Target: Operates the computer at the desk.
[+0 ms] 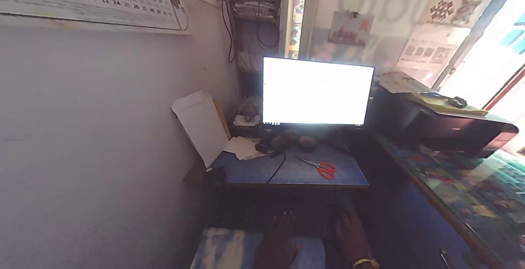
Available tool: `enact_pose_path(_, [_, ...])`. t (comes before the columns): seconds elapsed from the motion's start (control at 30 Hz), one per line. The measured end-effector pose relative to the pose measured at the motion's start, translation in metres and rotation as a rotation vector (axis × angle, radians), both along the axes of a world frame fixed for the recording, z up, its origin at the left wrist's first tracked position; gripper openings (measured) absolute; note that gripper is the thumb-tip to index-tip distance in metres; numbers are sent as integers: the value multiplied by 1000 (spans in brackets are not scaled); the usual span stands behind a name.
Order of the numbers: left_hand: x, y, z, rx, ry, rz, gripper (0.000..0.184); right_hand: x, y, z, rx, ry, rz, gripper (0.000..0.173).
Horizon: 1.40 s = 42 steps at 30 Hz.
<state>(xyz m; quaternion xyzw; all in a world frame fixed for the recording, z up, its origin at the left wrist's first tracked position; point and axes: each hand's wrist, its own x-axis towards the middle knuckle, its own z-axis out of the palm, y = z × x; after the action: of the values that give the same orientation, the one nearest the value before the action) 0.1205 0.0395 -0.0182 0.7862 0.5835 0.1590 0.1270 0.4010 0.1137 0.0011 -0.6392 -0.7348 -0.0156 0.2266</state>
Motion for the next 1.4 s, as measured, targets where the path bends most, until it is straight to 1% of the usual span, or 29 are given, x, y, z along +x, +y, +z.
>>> enact_pose_path(0.1, [1, 0, -3, 24, 15, 3, 78, 2, 1, -4, 24, -11, 2, 46])
enact_pose_path(0.3, [1, 0, -6, 37, 38, 7, 80, 1, -2, 0, 15, 21, 8, 46])
enact_pose_path(0.9, [0, 0, -12, 91, 50, 26, 78, 4, 2, -6, 58, 7, 12, 45])
enact_pose_path(1.4, [-1, 1, -12, 112, 68, 30, 78, 3, 2, -4, 28, -1, 1, 45])
